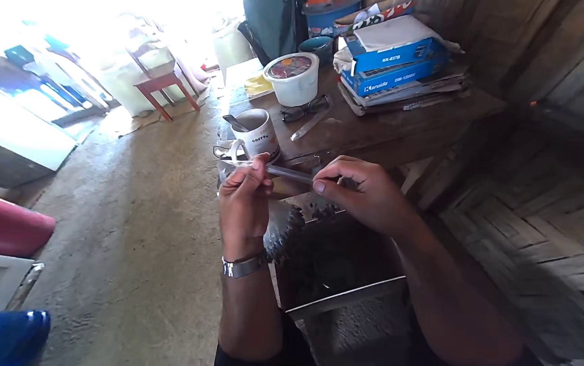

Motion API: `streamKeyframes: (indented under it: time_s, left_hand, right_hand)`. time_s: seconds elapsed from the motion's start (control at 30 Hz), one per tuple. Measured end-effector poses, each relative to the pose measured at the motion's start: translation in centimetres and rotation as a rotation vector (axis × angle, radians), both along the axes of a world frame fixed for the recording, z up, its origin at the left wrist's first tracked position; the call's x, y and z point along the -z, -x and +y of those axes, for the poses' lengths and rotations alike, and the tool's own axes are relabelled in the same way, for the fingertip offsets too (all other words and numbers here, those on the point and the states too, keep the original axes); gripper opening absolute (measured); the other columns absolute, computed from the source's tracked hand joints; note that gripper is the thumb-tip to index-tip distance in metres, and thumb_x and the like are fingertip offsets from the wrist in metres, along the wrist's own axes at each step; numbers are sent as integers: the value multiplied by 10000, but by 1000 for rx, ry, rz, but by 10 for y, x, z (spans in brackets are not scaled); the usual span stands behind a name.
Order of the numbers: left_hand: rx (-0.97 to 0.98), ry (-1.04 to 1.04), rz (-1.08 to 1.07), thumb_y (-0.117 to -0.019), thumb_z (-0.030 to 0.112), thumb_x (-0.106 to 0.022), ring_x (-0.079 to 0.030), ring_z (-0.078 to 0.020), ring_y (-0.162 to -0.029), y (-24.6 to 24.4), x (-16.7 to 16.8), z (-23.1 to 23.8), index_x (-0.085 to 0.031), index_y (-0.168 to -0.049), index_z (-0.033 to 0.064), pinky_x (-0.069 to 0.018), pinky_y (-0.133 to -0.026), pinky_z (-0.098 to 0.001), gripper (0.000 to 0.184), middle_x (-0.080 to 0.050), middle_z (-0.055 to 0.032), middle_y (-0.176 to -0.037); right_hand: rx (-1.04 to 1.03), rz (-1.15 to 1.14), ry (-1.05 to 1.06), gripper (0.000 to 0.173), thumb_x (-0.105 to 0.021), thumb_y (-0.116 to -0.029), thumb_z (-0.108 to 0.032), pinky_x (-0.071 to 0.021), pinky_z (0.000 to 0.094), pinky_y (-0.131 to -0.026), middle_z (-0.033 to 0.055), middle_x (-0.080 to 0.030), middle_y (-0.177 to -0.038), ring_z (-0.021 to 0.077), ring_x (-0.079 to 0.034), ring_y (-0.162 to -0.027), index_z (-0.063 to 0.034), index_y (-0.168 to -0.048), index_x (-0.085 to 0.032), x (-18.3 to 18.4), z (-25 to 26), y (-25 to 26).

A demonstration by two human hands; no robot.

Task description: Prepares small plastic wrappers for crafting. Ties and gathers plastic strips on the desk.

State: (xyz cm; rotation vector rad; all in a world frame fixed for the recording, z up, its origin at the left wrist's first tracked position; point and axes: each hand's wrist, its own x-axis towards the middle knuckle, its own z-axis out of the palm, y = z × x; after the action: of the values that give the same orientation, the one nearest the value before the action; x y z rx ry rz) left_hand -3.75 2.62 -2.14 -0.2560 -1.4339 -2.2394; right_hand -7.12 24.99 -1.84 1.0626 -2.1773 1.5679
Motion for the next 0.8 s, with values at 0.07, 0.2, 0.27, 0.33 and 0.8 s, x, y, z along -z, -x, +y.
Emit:
streamKeyframes:
  time_s: [0.07, 0.2, 0.27, 0.33, 0.8]
  left_hand:
    - [-22, -26, 14, -1044, 179, -598, -622, -70, -763, -1, -1, -7, -746, -1019, 55, -540, -684, -213, 195, -704, -53, -1046]
    - [-93, -41, 51, -1025, 171, -627, -635, -66, -780, -3, -3, -17, -748, -944, 83, -552, -708, -220, 171, -713, -32, -1015]
    - [-117, -41, 74, -1024, 168, -626, -636, -71, -786, -4, -3, -21, -752, -956, 78, -554, -724, -230, 169, -714, -30, -1004]
    - [-143, -34, 74, -1027, 172, -622, -644, -67, -775, -6, -5, -25, -750, -934, 79, -556, -717, -226, 184, -727, -30, -980]
    - [-213, -93, 82, -1036, 180, -604, -622, -53, -698, -17, -11, -50, -726, -952, 108, -562, -705, -233, 165, -673, 23, -818]
  right_hand:
    - [-12, 2, -12, 157, -679, -987, -262, -590, 253, -709, -34, -697, -1012, 75, -666, -872, -141, -1035, -768, 0, 1, 0]
    - [-24, 12, -32, 158, -682, -984, -266, -584, 240, -694, -39, -692, -994, 66, -660, -847, -142, -1030, -768, 0, 3, 0]
    - [-31, 10, -44, 159, -682, -983, -271, -578, 238, -687, -43, -692, -988, 62, -656, -839, -146, -1028, -770, -1, 4, 0]
    - [-37, 13, -59, 160, -681, -984, -278, -578, 237, -692, -48, -693, -995, 59, -657, -838, -154, -1030, -771, -1, 5, 0]
    - [-58, 33, -91, 177, -680, -982, -308, -561, 232, -672, -62, -695, -978, 56, -646, -826, -169, -1029, -779, -2, 18, 6]
